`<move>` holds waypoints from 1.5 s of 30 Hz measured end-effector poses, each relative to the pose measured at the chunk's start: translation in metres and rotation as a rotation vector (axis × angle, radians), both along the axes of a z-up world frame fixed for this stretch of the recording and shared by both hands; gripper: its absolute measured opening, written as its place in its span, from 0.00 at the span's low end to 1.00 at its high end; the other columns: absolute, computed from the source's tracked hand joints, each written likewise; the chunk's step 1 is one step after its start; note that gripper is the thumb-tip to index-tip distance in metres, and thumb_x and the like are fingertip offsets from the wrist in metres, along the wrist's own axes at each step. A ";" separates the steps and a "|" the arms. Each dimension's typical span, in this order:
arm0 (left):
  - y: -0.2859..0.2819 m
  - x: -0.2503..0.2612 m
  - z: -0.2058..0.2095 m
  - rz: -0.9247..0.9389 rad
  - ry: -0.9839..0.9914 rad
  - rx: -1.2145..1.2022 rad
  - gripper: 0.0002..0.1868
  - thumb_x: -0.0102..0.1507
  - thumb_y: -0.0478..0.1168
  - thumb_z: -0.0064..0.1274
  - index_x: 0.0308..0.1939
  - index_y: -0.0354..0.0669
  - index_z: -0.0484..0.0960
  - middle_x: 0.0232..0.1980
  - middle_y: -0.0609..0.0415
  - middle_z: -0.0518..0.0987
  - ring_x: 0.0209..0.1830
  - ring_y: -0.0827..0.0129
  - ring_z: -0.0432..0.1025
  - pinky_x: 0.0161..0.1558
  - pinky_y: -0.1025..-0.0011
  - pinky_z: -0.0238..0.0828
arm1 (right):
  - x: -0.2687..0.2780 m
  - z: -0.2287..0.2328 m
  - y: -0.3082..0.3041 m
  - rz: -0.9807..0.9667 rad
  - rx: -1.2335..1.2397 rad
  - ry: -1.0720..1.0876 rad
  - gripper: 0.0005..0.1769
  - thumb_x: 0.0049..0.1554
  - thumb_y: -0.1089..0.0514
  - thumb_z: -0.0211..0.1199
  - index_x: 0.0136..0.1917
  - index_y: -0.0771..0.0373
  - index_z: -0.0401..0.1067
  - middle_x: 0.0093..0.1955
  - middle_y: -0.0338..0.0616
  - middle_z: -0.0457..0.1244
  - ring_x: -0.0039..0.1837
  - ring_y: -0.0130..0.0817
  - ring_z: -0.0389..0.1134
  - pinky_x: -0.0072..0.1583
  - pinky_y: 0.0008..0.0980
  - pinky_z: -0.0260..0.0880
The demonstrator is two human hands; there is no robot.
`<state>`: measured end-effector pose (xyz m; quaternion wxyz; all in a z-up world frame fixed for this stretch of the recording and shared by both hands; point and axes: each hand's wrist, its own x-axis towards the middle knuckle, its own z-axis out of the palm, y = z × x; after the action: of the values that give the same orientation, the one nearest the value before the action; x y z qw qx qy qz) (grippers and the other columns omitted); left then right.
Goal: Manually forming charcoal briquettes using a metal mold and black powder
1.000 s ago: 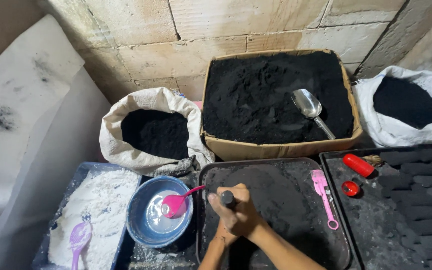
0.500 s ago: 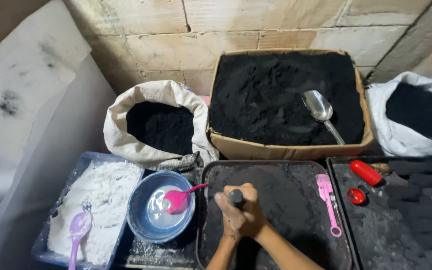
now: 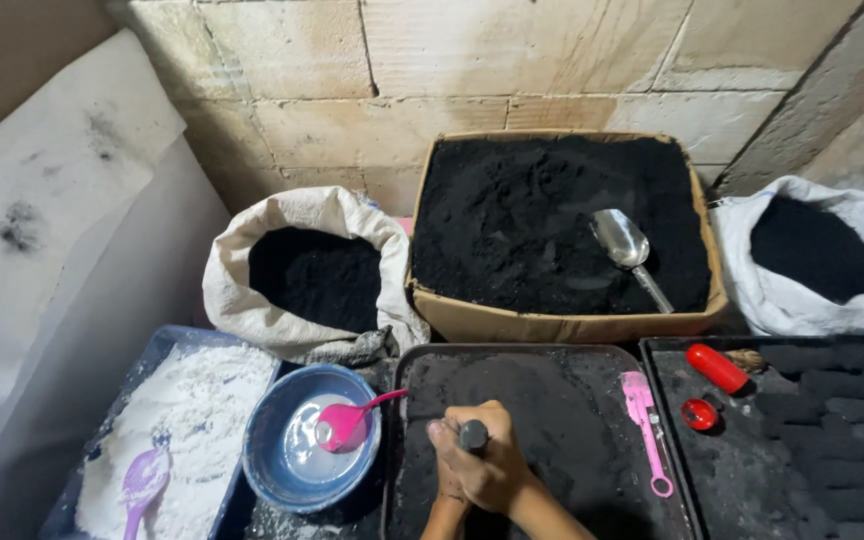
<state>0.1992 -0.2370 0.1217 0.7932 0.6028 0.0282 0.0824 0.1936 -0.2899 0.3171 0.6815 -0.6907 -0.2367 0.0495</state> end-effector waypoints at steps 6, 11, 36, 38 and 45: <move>0.002 -0.012 0.010 0.090 0.089 0.273 0.14 0.58 0.48 0.31 0.25 0.49 0.68 0.27 0.59 0.70 0.29 0.72 0.66 0.34 0.69 0.63 | -0.004 0.010 -0.003 -0.088 0.015 -0.104 0.27 0.54 0.57 0.50 0.19 0.58 0.43 0.17 0.33 0.41 0.22 0.22 0.39 0.27 0.29 0.37; 0.000 -0.011 -0.018 0.226 -0.051 0.292 0.13 0.53 0.49 0.50 0.29 0.48 0.66 0.20 0.64 0.63 0.20 0.79 0.55 0.22 0.75 0.53 | -0.009 0.028 -0.006 -0.185 -0.001 -0.084 0.25 0.51 0.54 0.49 0.15 0.58 0.51 0.15 0.33 0.47 0.20 0.23 0.44 0.25 0.26 0.39; 0.005 -0.014 -0.016 0.097 -0.151 0.191 0.29 0.38 0.43 0.60 0.36 0.46 0.60 0.27 0.61 0.64 0.24 0.80 0.57 0.27 0.80 0.57 | -0.004 0.053 -0.006 -0.146 -0.131 -0.090 0.24 0.51 0.54 0.48 0.17 0.58 0.48 0.16 0.33 0.45 0.21 0.22 0.43 0.27 0.27 0.40; 0.008 -0.014 -0.005 0.054 0.136 0.401 0.26 0.46 0.54 0.50 0.42 0.45 0.64 0.28 0.53 0.76 0.26 0.66 0.72 0.28 0.67 0.64 | 0.002 0.034 -0.004 -0.003 -0.061 -0.194 0.24 0.53 0.55 0.45 0.19 0.53 0.44 0.17 0.31 0.42 0.19 0.23 0.41 0.22 0.26 0.38; -0.034 -0.010 0.228 1.602 0.361 1.917 0.19 0.55 0.32 0.23 0.10 0.49 0.57 0.15 0.60 0.61 0.18 0.77 0.64 0.29 0.84 0.69 | 0.003 0.014 0.002 0.024 0.030 -0.347 0.24 0.53 0.62 0.48 0.19 0.56 0.44 0.18 0.31 0.42 0.21 0.24 0.39 0.24 0.27 0.37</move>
<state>0.1887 -0.2715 0.3495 -0.2487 0.7513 0.4214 0.4429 0.1963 -0.2881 0.3308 0.6402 -0.6757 -0.3594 -0.0659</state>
